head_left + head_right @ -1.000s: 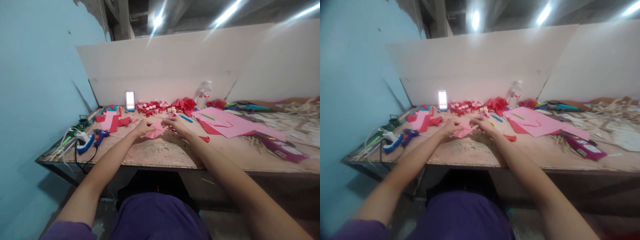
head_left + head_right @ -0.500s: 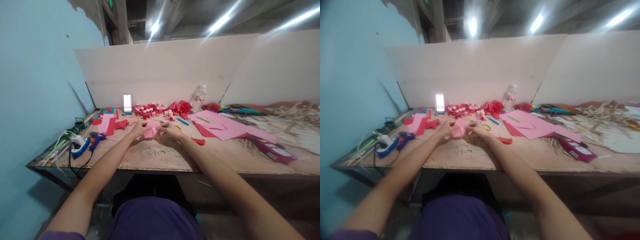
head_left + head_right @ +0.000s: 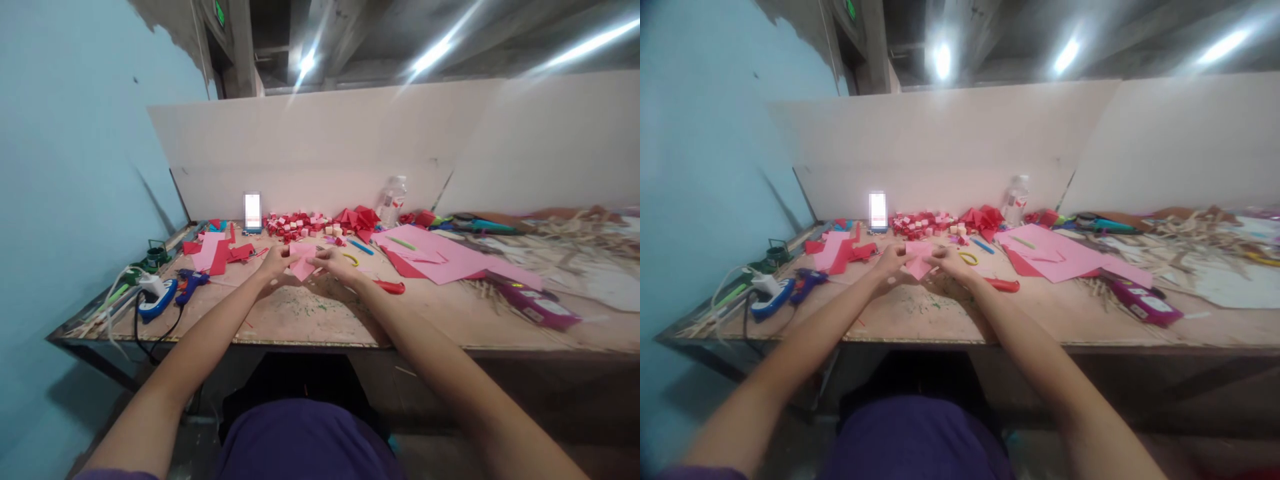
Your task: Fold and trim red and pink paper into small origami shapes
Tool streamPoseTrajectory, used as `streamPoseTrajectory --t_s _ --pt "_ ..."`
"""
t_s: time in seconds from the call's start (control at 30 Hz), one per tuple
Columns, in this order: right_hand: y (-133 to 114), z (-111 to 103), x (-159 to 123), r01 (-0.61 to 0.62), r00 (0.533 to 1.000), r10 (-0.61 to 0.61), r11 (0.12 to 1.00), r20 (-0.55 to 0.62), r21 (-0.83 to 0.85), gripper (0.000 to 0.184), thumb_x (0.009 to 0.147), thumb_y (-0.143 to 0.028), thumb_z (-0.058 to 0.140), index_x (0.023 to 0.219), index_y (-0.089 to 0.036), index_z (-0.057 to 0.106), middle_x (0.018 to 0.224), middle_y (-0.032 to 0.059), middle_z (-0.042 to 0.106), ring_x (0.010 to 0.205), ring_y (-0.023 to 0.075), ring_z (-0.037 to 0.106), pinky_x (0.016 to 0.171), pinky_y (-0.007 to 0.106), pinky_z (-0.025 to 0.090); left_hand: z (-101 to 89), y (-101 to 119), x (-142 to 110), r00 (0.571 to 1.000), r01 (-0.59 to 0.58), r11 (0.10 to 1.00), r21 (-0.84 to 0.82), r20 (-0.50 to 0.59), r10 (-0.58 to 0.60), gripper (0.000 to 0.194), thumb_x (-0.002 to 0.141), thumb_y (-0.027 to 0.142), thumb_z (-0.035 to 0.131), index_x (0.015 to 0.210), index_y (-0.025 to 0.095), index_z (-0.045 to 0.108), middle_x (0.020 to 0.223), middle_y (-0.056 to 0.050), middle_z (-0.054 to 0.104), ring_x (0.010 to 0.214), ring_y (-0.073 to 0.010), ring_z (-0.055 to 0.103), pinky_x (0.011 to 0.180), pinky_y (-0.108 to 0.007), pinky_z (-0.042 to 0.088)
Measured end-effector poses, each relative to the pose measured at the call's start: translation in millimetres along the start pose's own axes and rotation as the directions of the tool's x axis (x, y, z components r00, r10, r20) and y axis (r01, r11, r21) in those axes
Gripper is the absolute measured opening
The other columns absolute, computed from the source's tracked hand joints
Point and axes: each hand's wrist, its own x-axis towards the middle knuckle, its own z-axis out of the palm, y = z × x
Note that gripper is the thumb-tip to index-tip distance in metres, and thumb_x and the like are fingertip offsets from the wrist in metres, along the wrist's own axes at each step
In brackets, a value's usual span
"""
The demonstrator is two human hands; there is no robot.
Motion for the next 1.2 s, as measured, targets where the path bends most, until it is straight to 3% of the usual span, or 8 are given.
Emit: streamPoseTrajectory --t_s 0.17,0.33,0.43,0.53,0.67,1.07,1.2 --pt "1 -1 0 -0.006 0.999 0.005 1.000 -0.042 -0.023 0.038 0.068 -0.050 0.084 0.065 -0.015 0.071 0.061 0.0015 0.065 0.056 0.0137 0.058 0.057 0.026 0.048 2.6 0 -2 1.000 -0.024 0.999 -0.038 -0.004 0.024 0.033 0.069 0.041 0.082 0.079 0.011 0.073 0.072 -0.005 0.069 0.067 -0.0167 0.061 0.062 -0.027 0.048" --pt "-6 -3 -3 -0.011 0.993 0.015 0.999 -0.120 0.035 0.038 0.067 -0.049 0.084 0.061 -0.017 0.065 0.059 0.0011 0.063 0.055 0.0137 0.058 0.054 0.025 0.049 1.6 2 -4 0.996 -0.062 0.997 -0.041 -0.062 0.060 0.044 0.086 0.039 0.066 0.125 0.018 0.068 0.113 -0.011 0.071 0.087 -0.0174 0.067 0.067 -0.025 0.052" --pt "-6 -4 -3 -0.021 0.988 0.038 0.994 -0.150 0.108 0.037 0.067 -0.049 0.084 0.064 -0.018 0.063 0.060 0.0011 0.063 0.054 0.0134 0.059 0.052 0.024 0.050 0.0 4 -6 0.990 -0.108 0.994 -0.002 -0.090 0.108 0.053 0.082 0.023 0.065 0.135 0.026 0.061 0.135 -0.011 0.063 0.102 -0.0180 0.066 0.075 -0.025 0.054" --pt "-4 -5 0 -0.030 0.987 0.057 0.984 -0.151 0.173 0.036 0.065 -0.045 0.086 0.067 -0.018 0.063 0.063 0.0014 0.063 0.055 0.0125 0.060 0.053 0.024 0.052 1.4 3 -8 0.980 -0.173 0.984 0.038 -0.092 0.175 0.057 0.069 0.008 0.069 0.123 0.027 0.066 0.146 -0.008 0.054 0.123 -0.0221 0.059 0.086 -0.029 0.055" --pt "-5 -3 2 -0.048 0.990 0.078 0.970 -0.120 0.237 0.035 0.063 -0.040 0.089 0.071 -0.018 0.063 0.067 0.0027 0.066 0.058 0.0138 0.063 0.054 0.025 0.055 5.3 -2 -8 0.965 -0.249 0.962 0.108 -0.057 0.256 0.036 0.065 0.005 0.071 0.097 0.022 0.073 0.153 -0.008 0.046 0.139 -0.0277 0.049 0.095 -0.035 0.055" --pt "-9 0 -2 -0.032 0.991 0.067 0.959 -0.117 0.280 0.038 0.063 -0.036 0.089 0.066 -0.019 0.055 0.064 0.0010 0.062 0.064 0.0188 0.068 0.060 0.029 0.057 1.2 -2 -6 0.969 -0.243 0.964 0.103 -0.025 0.247 0.030 0.067 0.025 0.089 0.095 0.019 0.081 0.154 -0.014 0.050 0.122 -0.0269 0.063 0.086 -0.032 0.058" --pt "-11 1 -2 -0.011 0.991 0.050 0.958 -0.127 0.287 0.037 0.061 -0.035 0.090 0.068 -0.018 0.058 0.067 0.0015 0.063 0.068 0.0197 0.069 0.062 0.029 0.056 1.2 -4 -5 0.978 -0.209 0.977 0.043 -0.018 0.210 0.034 0.069 0.032 0.091 0.098 0.018 0.080 0.140 -0.015 0.062 0.117 -0.0258 0.065 0.086 -0.032 0.059"
